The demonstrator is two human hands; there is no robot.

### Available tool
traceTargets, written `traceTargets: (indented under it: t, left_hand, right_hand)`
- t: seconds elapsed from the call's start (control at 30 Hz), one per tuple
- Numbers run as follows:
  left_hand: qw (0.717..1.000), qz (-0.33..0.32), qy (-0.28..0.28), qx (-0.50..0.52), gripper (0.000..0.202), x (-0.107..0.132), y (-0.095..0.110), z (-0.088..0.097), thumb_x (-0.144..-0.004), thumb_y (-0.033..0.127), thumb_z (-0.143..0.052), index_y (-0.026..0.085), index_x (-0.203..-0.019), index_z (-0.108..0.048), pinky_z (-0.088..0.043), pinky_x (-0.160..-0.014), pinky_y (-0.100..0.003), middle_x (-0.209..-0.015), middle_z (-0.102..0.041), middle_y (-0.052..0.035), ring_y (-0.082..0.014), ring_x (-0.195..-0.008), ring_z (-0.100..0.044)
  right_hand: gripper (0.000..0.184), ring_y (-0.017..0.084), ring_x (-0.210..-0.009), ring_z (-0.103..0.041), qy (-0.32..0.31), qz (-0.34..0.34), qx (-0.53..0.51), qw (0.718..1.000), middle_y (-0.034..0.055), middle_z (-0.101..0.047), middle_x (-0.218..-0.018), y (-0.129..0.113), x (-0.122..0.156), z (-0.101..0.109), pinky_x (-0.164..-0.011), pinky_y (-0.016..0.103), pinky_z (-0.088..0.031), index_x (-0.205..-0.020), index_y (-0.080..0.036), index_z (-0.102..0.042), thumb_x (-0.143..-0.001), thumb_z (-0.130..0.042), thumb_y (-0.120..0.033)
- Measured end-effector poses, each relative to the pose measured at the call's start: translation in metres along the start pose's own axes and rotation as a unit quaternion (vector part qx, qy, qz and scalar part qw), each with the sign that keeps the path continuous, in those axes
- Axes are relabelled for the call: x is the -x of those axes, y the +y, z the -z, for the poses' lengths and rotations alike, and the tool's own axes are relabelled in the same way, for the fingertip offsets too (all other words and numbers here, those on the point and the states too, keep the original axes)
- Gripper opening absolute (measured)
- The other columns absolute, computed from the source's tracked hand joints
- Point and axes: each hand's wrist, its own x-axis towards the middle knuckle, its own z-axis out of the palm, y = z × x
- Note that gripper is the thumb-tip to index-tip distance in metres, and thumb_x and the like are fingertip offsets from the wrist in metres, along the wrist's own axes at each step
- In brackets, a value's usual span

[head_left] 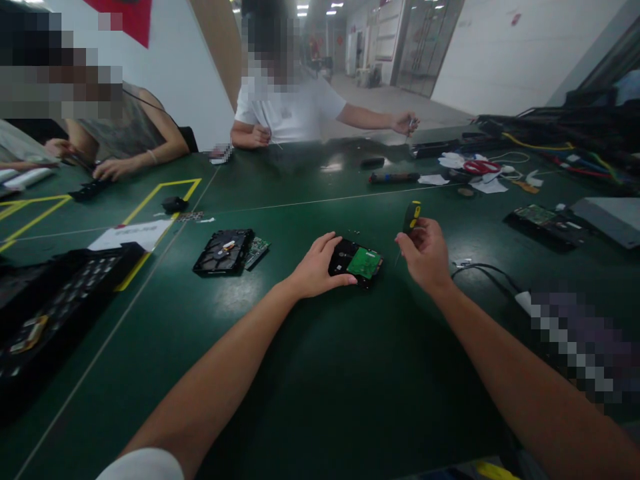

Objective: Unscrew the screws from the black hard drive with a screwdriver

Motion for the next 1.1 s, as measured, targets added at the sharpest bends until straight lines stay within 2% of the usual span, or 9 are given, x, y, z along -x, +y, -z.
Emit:
traceTargets:
  t: [0.1, 0.2, 0.3, 0.43, 0.57, 0.87, 1.1]
  left_hand:
    - [1.000, 0.010, -0.029, -0.005, 0.118, 0.002, 0.000, -0.002, -0.076, 0.080, -0.072, 0.015, -0.163, -0.028, -0.029, -0.129, -0.055, -0.171, -0.025, -0.0230, -0.0393, -0.160, -0.025]
    - [0.999, 0.015, -0.038, -0.017, 0.119, 0.001, 0.001, -0.002, -0.077, 0.081, -0.071, 0.015, -0.164, -0.025, -0.029, -0.128, -0.054, -0.172, -0.024, -0.0224, -0.0388, -0.160, -0.025]
    - [0.998, 0.023, -0.042, -0.033, 0.115, 0.001, 0.003, -0.003, -0.080, 0.081, -0.067, 0.013, -0.164, -0.026, -0.030, -0.128, -0.053, -0.172, -0.024, -0.0228, -0.0384, -0.160, -0.026]
    - [0.998, 0.027, -0.037, -0.047, 0.111, 0.004, 0.006, -0.004, -0.082, 0.080, -0.065, 0.014, -0.163, -0.026, -0.032, -0.127, -0.052, -0.172, -0.025, -0.0224, -0.0377, -0.160, -0.027]
    - [0.997, 0.028, -0.030, -0.059, 0.108, 0.010, 0.009, -0.008, -0.085, 0.078, -0.063, 0.014, -0.163, -0.026, -0.033, -0.127, -0.052, -0.171, -0.026, -0.0229, -0.0373, -0.160, -0.026]
    - [0.995, 0.040, 0.017, -0.087, 0.088, 0.030, 0.025, -0.017, -0.095, 0.069, -0.056, 0.012, -0.158, -0.034, -0.033, -0.127, -0.053, -0.167, -0.034, -0.0241, -0.0365, -0.157, -0.033]
    - [0.993, 0.058, 0.038, -0.099, 0.080, 0.046, 0.041, -0.021, -0.096, 0.063, -0.058, 0.015, -0.157, -0.036, -0.038, -0.123, -0.056, -0.165, -0.037, -0.0225, -0.0388, -0.153, -0.039]
  right_hand:
    - [0.068, 0.024, -0.079, -0.071, 0.029, 0.010, 0.036, 0.999, 0.0059, -0.071, -0.100, -0.002, 0.003, 0.002, -0.070, 0.041, -0.059, -0.153, -0.026, -0.032, -0.095, -0.064, -0.040]
    - [0.085, 0.025, -0.077, -0.073, 0.008, 0.020, 0.065, 0.998, 0.0079, -0.074, -0.102, -0.010, 0.006, 0.003, -0.077, 0.046, -0.061, -0.163, -0.024, -0.016, -0.094, -0.064, -0.033]
    - [0.093, 0.027, -0.073, -0.073, 0.005, 0.024, 0.091, 0.996, 0.0087, -0.075, -0.097, -0.016, 0.006, 0.004, -0.076, 0.048, -0.061, -0.166, -0.021, -0.012, -0.091, -0.066, -0.031]
    - [0.093, 0.027, -0.068, -0.071, 0.021, 0.040, 0.127, 0.991, 0.0076, -0.073, -0.089, -0.017, 0.006, 0.005, -0.075, 0.050, -0.059, -0.167, -0.019, -0.012, -0.092, -0.066, -0.034]
    - [0.089, 0.028, -0.070, -0.070, 0.012, 0.061, 0.145, 0.988, 0.0077, -0.071, -0.091, -0.017, 0.006, 0.006, -0.077, 0.051, -0.059, -0.167, -0.021, -0.013, -0.095, -0.063, -0.035]
    - [0.074, 0.025, -0.066, -0.067, 0.006, 0.097, 0.179, 0.979, 0.0021, -0.065, -0.082, -0.017, 0.004, 0.007, -0.074, 0.047, -0.060, -0.161, -0.025, -0.027, -0.097, -0.062, -0.034]
    - [0.075, 0.027, -0.073, -0.070, -0.005, 0.098, 0.171, 0.980, 0.0068, -0.069, -0.094, -0.015, 0.004, 0.008, -0.079, 0.051, -0.061, -0.164, -0.025, -0.025, -0.098, -0.060, -0.035]
